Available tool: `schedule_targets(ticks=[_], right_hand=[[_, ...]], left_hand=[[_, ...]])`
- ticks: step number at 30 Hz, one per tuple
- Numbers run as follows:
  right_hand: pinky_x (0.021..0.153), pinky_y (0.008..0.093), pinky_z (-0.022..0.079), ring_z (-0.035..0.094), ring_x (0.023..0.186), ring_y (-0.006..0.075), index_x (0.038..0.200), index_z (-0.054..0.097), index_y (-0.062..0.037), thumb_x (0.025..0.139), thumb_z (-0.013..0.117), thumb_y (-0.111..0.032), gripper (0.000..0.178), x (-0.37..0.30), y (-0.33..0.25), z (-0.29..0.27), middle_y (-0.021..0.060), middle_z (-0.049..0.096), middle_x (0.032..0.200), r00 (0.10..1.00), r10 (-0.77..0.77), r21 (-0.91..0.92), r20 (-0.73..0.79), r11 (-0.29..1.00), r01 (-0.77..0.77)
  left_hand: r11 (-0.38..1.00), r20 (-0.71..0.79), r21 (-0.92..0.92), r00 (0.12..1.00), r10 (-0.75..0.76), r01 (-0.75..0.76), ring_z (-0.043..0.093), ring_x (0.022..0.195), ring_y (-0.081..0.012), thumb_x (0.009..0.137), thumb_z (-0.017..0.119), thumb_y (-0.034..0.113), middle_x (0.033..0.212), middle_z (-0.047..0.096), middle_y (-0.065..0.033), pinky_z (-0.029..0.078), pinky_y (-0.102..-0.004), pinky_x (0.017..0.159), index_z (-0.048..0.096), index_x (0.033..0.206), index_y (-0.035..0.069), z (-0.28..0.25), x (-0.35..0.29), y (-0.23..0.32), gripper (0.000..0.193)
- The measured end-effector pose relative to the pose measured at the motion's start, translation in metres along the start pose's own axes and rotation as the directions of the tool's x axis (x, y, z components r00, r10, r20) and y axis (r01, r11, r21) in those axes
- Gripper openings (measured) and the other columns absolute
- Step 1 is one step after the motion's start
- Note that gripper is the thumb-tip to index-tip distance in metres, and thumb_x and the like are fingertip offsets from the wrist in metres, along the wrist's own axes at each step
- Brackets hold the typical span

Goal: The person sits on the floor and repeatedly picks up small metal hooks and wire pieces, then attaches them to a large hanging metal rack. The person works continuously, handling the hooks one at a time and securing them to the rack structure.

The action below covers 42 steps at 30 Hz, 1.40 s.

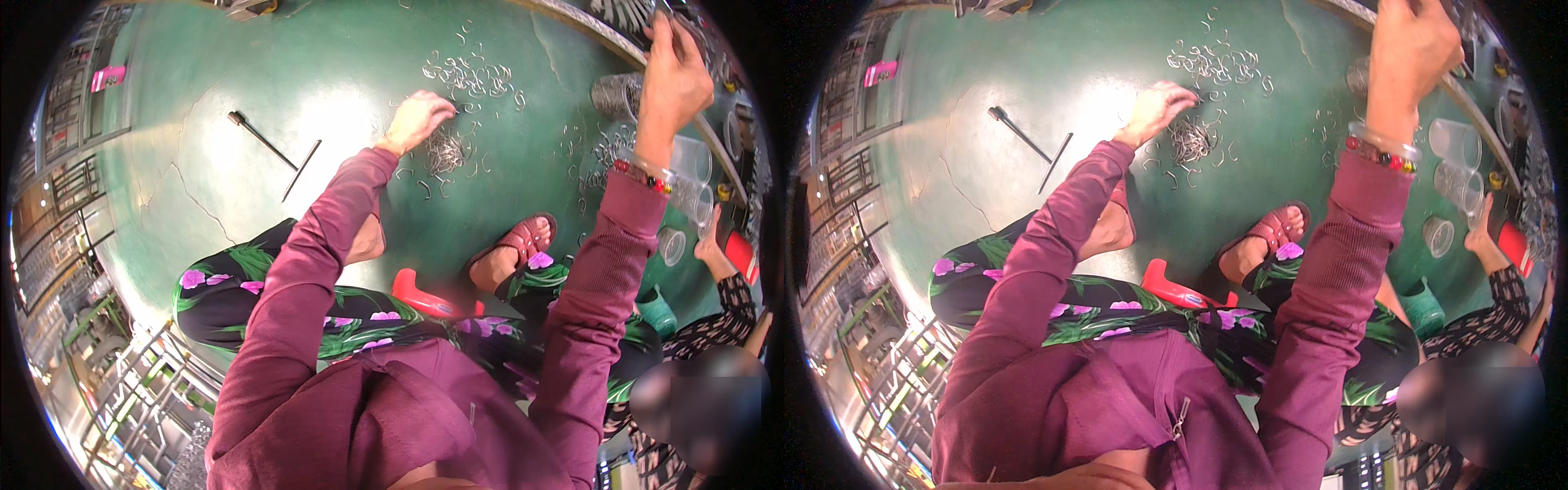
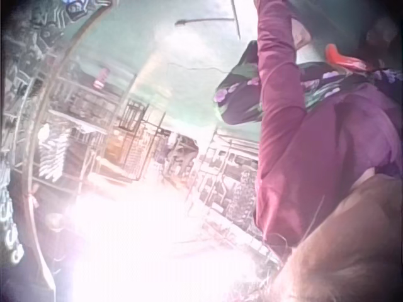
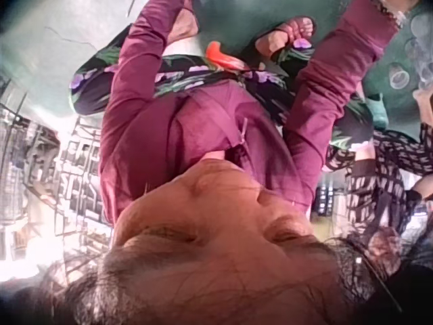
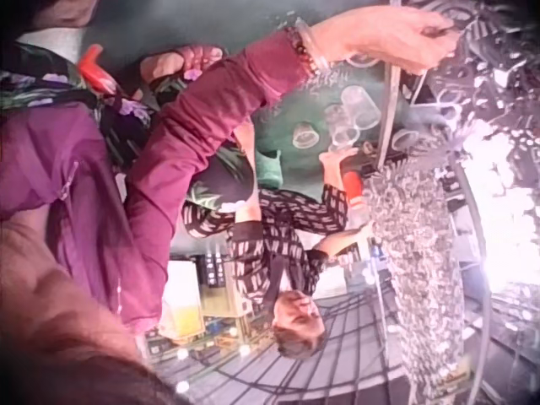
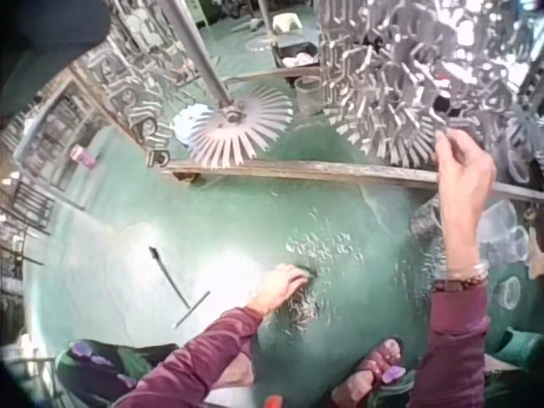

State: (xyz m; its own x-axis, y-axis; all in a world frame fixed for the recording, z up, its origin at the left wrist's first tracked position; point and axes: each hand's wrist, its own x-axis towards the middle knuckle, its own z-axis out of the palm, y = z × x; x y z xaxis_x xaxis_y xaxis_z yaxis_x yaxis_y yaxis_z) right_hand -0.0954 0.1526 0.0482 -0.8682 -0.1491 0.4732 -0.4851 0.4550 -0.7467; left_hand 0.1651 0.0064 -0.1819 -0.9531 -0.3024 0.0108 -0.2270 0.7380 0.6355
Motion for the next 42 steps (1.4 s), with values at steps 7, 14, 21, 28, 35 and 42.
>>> schedule_targets(ticks=[7,14,21,28,35,42], right_hand=[[0.055,0.0285,0.044,0.058,0.057,0.0116,0.090,0.064,0.0036,0.084,0.061,-0.014,0.019,-0.008,-0.009,-0.001,0.0104,0.063,0.065,0.989,-0.140,0.004,-0.039,0.990,0.141],[0.055,0.0315,0.043,0.055,0.055,0.0148,0.080,0.062,0.0031,0.082,0.063,-0.016,0.020,-0.007,-0.018,-0.003,0.0090,0.057,0.056,0.988,-0.150,-0.197,0.030,0.968,0.153],[0.059,0.0269,0.049,0.063,0.060,0.0128,0.099,0.069,-0.0037,0.084,0.063,-0.031,0.032,-0.003,-0.002,0.000,0.0083,0.069,0.071,0.986,-0.117,-0.182,0.121,0.974,0.138],[0.046,0.0282,0.047,0.059,0.047,0.0116,0.074,0.065,0.0006,0.086,0.061,-0.018,0.023,-0.015,-0.015,-0.024,0.0063,0.060,0.055,0.981,-0.003,-0.076,0.193,0.997,0.018],[0.043,0.0258,0.051,0.064,0.054,0.0168,0.088,0.060,0.0096,0.084,0.061,-0.005,0.015,-0.028,-0.035,-0.046,0.0153,0.066,0.074,0.948,0.205,0.277,0.244,0.922,-0.271],[0.045,0.0239,0.051,0.064,0.056,0.0166,0.091,0.061,0.0103,0.083,0.063,-0.002,0.015,-0.040,-0.031,-0.058,0.0152,0.066,0.077,0.919,0.249,0.348,0.307,0.869,-0.352]], left_hand=[[0.950,0.420,0.264,0.906,0.044,-0.169,0.055,0.095,-0.0263,0.082,0.063,0.035,0.088,0.059,-0.0086,0.047,-0.0380,0.081,0.066,0.088,0.009,0.024,-0.023,0.047,0.027],[0.983,0.216,0.166,0.970,-0.114,0.079,0.057,0.092,-0.0281,0.072,0.068,0.025,0.087,0.061,-0.0106,0.048,-0.0392,0.080,0.069,0.083,0.009,0.049,-0.035,0.037,0.018],[0.622,0.470,-0.458,0.767,-0.437,0.635,0.064,0.067,-0.0117,0.085,0.067,0.023,0.082,0.067,-0.0044,0.050,-0.0259,0.055,0.068,0.093,0.003,-0.020,-0.008,0.037,0.022],[0.439,0.325,-0.808,0.919,-0.224,0.393,0.061,0.064,-0.0105,0.090,0.058,0.013,0.082,0.061,-0.0058,0.053,-0.0228,0.052,0.058,0.098,-0.001,-0.070,0.036,0.123,0.016],[0.095,0.133,-0.984,0.971,-0.199,0.154,0.063,0.074,-0.0140,0.088,0.061,0.009,0.089,0.061,-0.0092,0.056,-0.0235,0.067,0.058,0.106,-0.007,-0.082,0.105,0.212,0.024],[-0.050,0.122,-0.992,0.989,-0.090,0.117,0.064,0.075,-0.0141,0.088,0.060,0.008,0.092,0.064,-0.0108,0.055,-0.0226,0.070,0.058,0.107,-0.006,-0.089,0.115,0.230,0.023]])
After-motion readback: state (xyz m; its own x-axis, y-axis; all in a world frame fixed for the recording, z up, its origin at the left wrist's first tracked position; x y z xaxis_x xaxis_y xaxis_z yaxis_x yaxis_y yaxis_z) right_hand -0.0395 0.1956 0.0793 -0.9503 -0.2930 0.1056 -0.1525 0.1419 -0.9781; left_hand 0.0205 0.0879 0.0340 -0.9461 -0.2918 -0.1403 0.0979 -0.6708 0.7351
